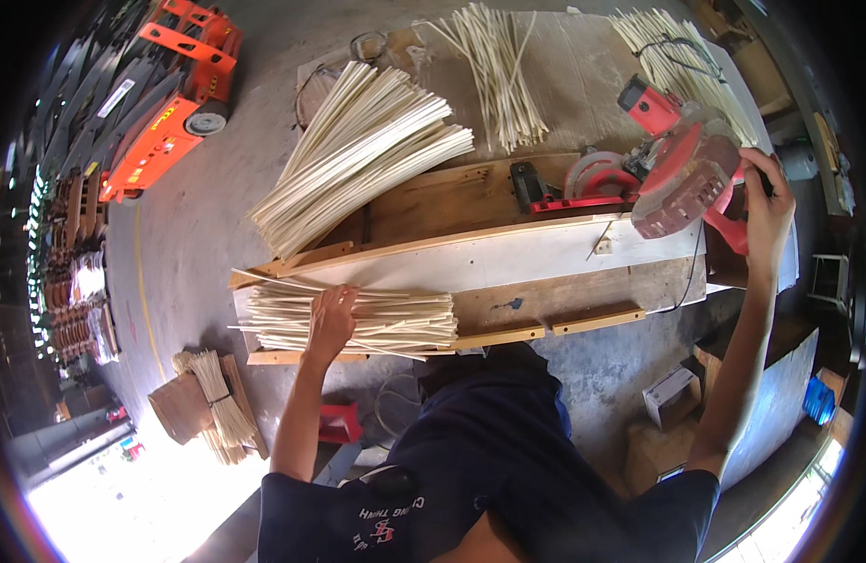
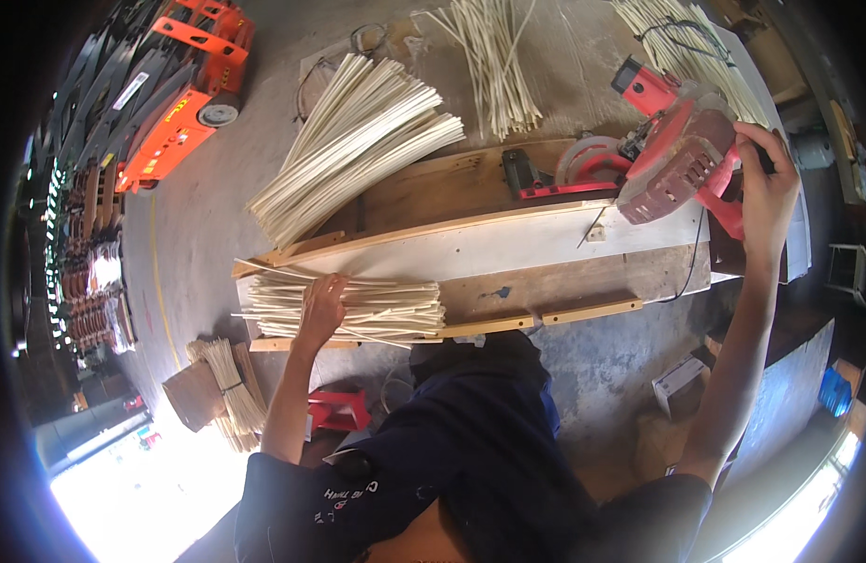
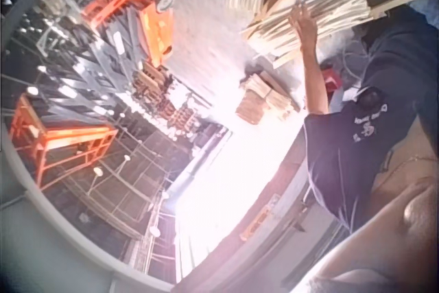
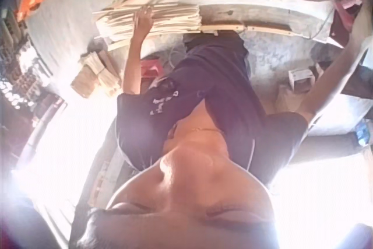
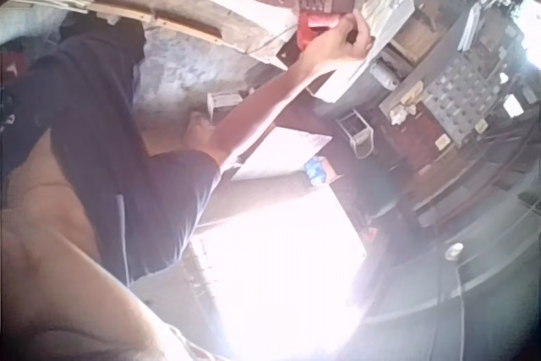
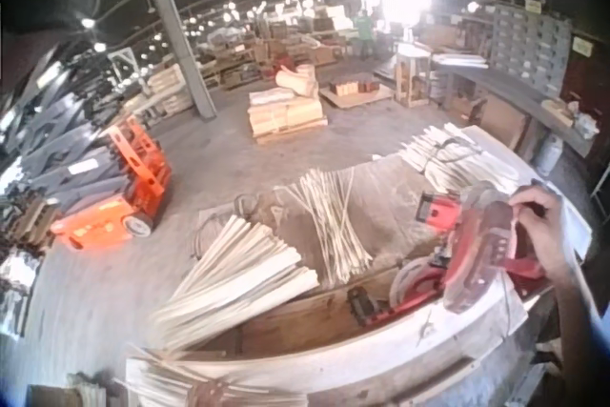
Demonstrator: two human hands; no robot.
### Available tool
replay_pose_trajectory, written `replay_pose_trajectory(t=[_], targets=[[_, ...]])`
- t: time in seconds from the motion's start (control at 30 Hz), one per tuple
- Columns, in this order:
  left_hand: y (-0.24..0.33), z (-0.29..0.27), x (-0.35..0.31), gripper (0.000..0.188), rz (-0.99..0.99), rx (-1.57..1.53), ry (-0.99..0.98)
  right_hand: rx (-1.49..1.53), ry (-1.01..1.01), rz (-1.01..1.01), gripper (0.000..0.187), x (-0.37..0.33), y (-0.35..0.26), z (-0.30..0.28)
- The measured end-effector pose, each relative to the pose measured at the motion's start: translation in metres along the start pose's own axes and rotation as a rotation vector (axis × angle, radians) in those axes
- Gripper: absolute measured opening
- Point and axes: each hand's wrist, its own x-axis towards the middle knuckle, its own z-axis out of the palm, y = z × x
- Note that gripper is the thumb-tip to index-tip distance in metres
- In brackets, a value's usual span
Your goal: The person repeatedly gathers bundles of thin wooden sticks, aligns them on a workbench, and uses a red circular saw to cut them to length. The cut pieces are stacked on the bench. The person continues this cycle of aligning and cutting throughout the clip.
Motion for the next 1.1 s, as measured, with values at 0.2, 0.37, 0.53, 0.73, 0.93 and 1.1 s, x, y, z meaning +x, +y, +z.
replay_pose_trajectory(t=[0.2,0.37,0.53,0.73,0.93,1.1], targets=[[-0.022,-0.017,0.018,0.043,0.036,-0.068,-0.226,-0.039,0.048,-0.19,0.02,-0.001,0.009,0.004],[-0.034,-0.024,0.03,0.029,0.014,-0.226,-0.253,0.003,0.025,-0.211,0.02,-0.005,0.014,0.003],[-0.04,-0.028,0.032,0.02,0.036,-0.191,-0.247,0.032,0.022,-0.194,0.02,-0.005,0.014,0.004],[-0.041,-0.055,0.058,0.032,-0.057,-0.368,-0.369,0.074,0.026,-0.188,0.02,-0.005,0.012,0.004],[-0.017,-0.082,0.086,0.033,0.063,-0.297,-0.315,0.068,0.082,-0.26,0.019,-0.003,0.01,0.008],[0.089,-0.065,0.129,0.029,0.252,-0.294,-0.36,0.036,0.214,-0.251,0.016,-0.009,0.019,0.005]])
